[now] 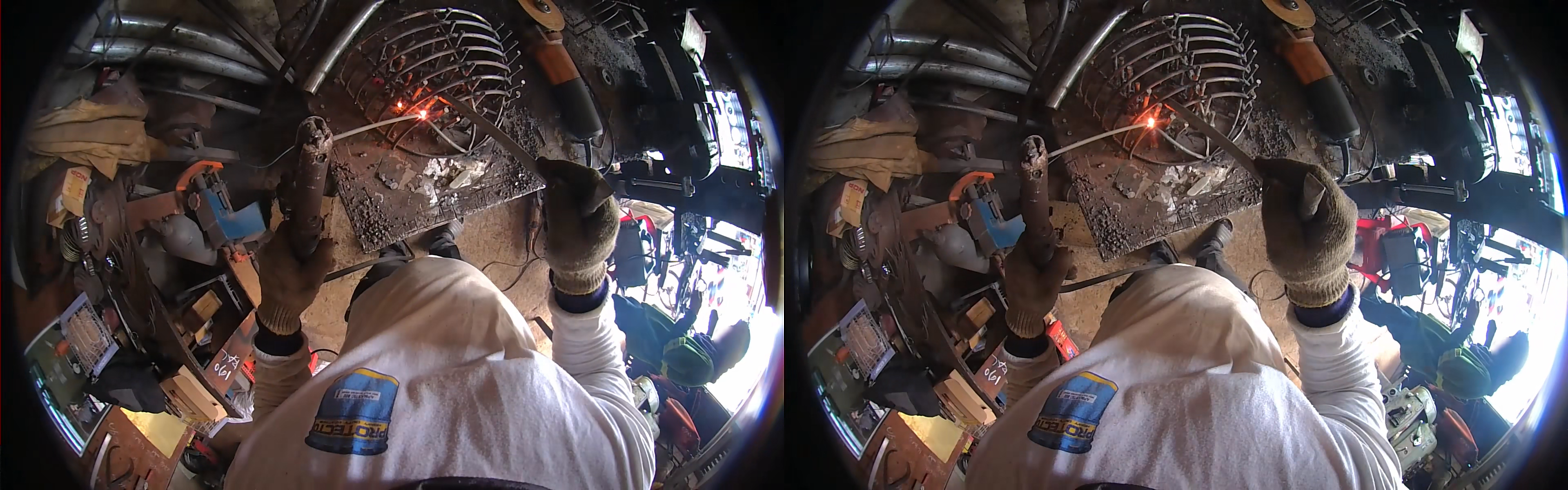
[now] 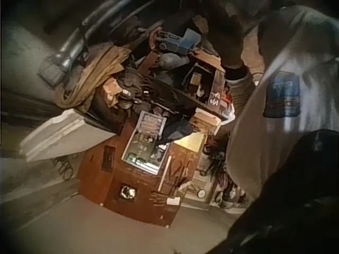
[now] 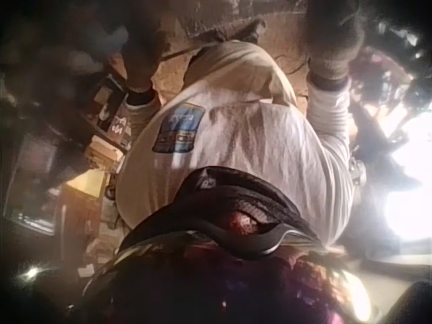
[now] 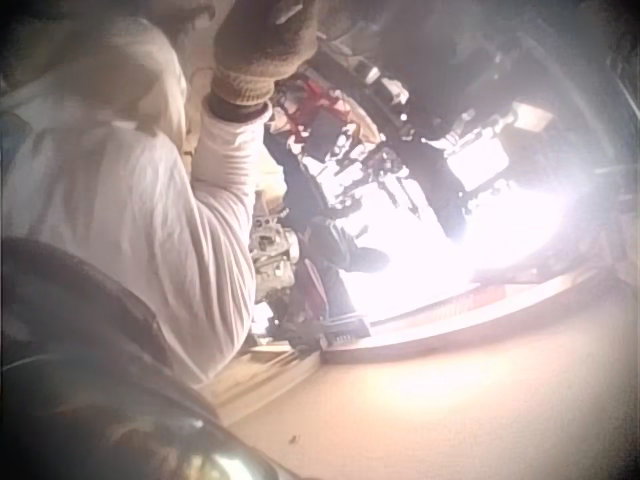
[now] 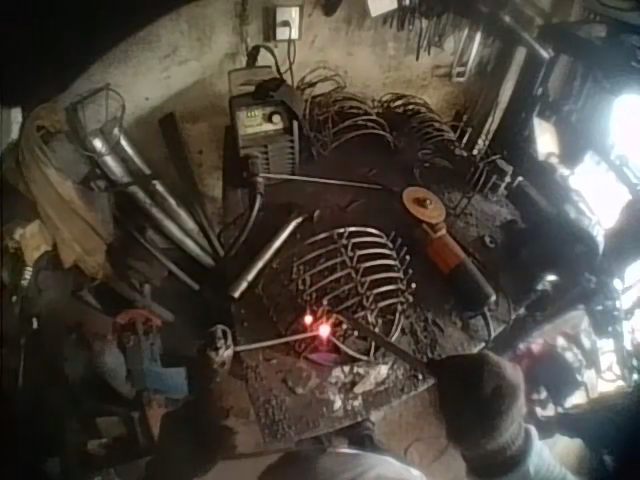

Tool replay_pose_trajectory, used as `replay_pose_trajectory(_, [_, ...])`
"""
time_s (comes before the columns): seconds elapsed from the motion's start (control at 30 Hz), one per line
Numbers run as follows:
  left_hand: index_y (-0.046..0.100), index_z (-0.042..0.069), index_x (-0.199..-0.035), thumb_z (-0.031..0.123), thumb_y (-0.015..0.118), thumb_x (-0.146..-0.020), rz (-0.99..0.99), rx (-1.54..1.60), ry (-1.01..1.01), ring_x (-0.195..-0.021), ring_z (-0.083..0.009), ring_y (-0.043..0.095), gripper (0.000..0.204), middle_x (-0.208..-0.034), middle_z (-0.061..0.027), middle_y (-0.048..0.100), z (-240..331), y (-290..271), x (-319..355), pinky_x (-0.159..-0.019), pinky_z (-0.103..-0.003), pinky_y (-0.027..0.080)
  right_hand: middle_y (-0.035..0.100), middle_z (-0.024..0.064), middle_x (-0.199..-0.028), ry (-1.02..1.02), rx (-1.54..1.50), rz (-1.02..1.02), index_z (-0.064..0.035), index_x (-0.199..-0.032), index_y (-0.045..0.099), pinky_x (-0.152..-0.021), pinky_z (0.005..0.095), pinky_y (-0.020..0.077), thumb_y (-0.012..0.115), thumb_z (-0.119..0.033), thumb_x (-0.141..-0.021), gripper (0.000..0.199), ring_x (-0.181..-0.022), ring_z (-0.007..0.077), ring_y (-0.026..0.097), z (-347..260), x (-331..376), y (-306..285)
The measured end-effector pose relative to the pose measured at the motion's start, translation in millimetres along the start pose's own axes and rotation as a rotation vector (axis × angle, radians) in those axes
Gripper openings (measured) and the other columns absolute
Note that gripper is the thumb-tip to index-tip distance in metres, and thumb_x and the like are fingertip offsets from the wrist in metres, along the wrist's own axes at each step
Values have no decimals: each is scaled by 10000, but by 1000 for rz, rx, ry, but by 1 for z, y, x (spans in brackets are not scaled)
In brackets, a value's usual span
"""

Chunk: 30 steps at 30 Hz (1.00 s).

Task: The person uses an angle grinder to smooth a metal frame, then hammers it with a mallet, and finally performs spot welding on the structure.

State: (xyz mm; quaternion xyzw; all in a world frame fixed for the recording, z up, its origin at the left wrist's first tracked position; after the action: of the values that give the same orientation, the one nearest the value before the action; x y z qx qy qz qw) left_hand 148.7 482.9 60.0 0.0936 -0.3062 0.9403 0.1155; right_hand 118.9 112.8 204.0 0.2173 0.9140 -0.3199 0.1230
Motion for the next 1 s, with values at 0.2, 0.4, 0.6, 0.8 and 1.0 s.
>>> replay_pose_trajectory(0.2, [691,2,-1090,-14,745,-838,-18,247,-45,-675,-196,694,258,-804,-94,681,14,4,1,-595,-345,555,724,153,-1025,328,-602,-166,41,-1111,663,-730,295,556,571,27,-959,179,-782,144,663,75,22,2])
replay_pose_trajectory(0.4, [705,22,-1040,18,777,-834,36,197,138,-600,-168,682,219,-744,-70,678,21,1,2,-559,-318,540,750,119,-980,-119,263,-111,-11,-1072,694,-705,304,551,613,-60,-980,131,-770,197,685,-1,2,5])
replay_pose_trajectory(0.6, [699,-7,-1018,20,742,-888,-10,277,-73,-619,-94,660,141,-740,-58,686,26,3,2,-560,-258,525,751,131,-968,31,70,-80,-15,-996,684,-712,333,559,652,-53,-938,76,-774,257,718,11,4,1])
replay_pose_trajectory(0.8, [694,3,-1109,73,736,-887,57,727,-101,-672,-155,651,237,-806,-70,689,11,-10,11,-611,-305,532,746,107,-980,63,-370,-43,-28,-1018,685,-738,304,548,633,-25,-949,86,-822,208,709,23,3,1])
replay_pose_trajectory(1.0, [676,16,-1155,150,742,-880,-21,674,-98,-801,-232,689,313,-924,-102,705,-9,-5,10,-692,-368,551,726,113,-967,-238,254,-106,-36,-1035,667,-706,362,570,632,-12,-928,116,-780,300,714,-6,-1,8])
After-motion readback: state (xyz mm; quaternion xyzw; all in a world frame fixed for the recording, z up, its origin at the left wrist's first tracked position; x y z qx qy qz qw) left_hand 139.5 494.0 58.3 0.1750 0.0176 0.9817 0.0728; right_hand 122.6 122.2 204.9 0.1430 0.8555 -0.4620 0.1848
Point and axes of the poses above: each hand's wrist, its own x-axis away from the middle knuckle, its own y-axis out of the palm, z = x × y, the point moved 10 cm from there along -x, towards the middle knuckle
